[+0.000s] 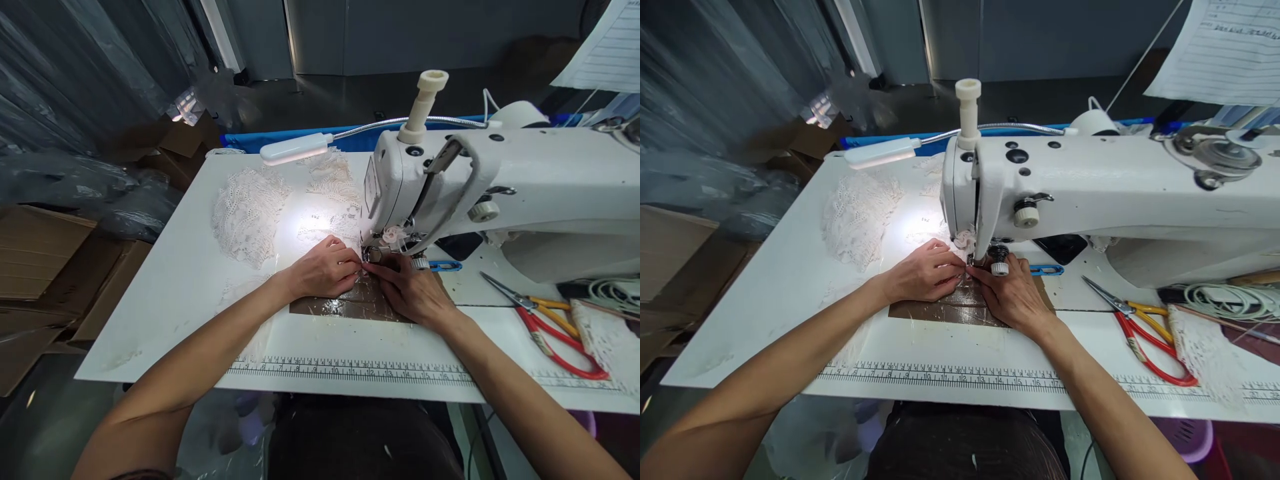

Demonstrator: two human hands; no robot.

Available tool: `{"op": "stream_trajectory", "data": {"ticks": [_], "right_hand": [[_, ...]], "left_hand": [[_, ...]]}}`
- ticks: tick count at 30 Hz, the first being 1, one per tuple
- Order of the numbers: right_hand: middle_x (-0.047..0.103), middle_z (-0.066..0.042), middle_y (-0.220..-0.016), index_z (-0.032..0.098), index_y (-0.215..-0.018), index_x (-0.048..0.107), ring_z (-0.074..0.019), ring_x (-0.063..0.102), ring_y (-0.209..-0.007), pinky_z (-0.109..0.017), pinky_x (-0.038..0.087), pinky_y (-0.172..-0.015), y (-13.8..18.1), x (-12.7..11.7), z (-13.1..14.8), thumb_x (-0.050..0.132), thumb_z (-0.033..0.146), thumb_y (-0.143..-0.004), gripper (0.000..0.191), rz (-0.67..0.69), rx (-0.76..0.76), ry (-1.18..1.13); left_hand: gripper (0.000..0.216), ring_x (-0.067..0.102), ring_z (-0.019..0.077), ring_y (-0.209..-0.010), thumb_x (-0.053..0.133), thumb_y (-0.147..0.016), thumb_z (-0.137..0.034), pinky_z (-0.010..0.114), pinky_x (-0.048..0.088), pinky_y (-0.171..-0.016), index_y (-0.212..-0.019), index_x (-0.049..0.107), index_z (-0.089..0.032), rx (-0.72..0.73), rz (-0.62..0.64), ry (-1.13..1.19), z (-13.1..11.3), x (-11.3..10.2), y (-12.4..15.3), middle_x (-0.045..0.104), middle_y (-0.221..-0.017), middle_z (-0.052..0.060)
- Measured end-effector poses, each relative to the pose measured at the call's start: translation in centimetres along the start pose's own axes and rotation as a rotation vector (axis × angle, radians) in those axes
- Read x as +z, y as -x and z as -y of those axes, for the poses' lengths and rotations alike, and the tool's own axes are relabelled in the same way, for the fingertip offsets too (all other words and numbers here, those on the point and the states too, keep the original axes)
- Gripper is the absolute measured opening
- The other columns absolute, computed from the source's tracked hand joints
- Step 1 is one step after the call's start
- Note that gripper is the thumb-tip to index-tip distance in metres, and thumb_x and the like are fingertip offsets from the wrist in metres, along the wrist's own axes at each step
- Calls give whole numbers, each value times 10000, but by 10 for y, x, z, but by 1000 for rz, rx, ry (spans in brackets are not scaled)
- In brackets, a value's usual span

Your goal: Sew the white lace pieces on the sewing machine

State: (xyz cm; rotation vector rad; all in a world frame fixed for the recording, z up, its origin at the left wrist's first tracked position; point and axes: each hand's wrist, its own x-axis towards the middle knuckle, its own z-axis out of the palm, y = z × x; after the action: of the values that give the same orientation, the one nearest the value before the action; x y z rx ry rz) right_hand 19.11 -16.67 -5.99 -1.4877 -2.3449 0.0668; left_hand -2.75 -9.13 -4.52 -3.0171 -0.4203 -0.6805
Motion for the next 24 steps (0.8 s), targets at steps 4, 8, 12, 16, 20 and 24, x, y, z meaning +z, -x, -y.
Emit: {"op": "stream_trajectory", "data": {"ticks": [4, 8, 12, 16, 20, 24], "right_hand": [[612, -105, -966, 223, -1115, 683, -229, 553, -827, -328, 431, -682, -1, -1, -10, 415, 243, -909, 339, -63, 98, -117], [648, -98, -830, 177, -863, 697, -255, 599, -798, -328, 436, -650, -5, -11, -22, 443, 227, -838, 260, -135, 282, -83], [687, -91, -803, 179, -824, 696, -250, 636, -746, -307, 427, -611, -12, -24, -27, 480, 204, -771, 223, -103, 390, -87], [698, -51, -754, 191, -804, 701, -221, 640, -715, -287, 450, -622, -17, -20, -20, 472, 224, -804, 231, 8, 331, -267], [712, -42, -888, 194, -963, 710, -207, 650, -840, -294, 491, -722, -11, -4, -12, 451, 206, -842, 286, -87, 234, -342], [643, -58, -1128, 263, -1235, 628, -191, 630, -904, -287, 503, -715, -2, 1, -10, 460, 199, -871, 406, -30, -1, -221]], "left_hand": [[173, 564, 147, -744, 464, -914, -178, 350, 425, -791, -851, 625, -167, 9, -24, -21, 0, 1, 2, 679, -936, 42], [173, 569, 144, -741, 467, -912, -188, 350, 430, -794, -864, 631, -159, 15, -20, -14, 0, 3, 2, 681, -931, 44], [185, 573, 142, -742, 470, -913, -204, 358, 428, -811, -865, 645, -171, 7, -15, -7, 0, 3, 2, 686, -966, 39], [188, 588, 147, -762, 475, -907, -206, 362, 429, -821, -862, 655, -177, 6, -23, 0, 0, 3, 3, 690, -957, 35], [177, 606, 151, -787, 488, -899, -205, 370, 441, -834, -869, 660, -176, 22, -41, 8, 1, 4, 3, 694, -962, 38], [184, 612, 141, -782, 485, -910, -210, 382, 441, -881, -863, 658, -169, 19, -60, 3, 0, 4, 3, 695, -954, 39]]}}
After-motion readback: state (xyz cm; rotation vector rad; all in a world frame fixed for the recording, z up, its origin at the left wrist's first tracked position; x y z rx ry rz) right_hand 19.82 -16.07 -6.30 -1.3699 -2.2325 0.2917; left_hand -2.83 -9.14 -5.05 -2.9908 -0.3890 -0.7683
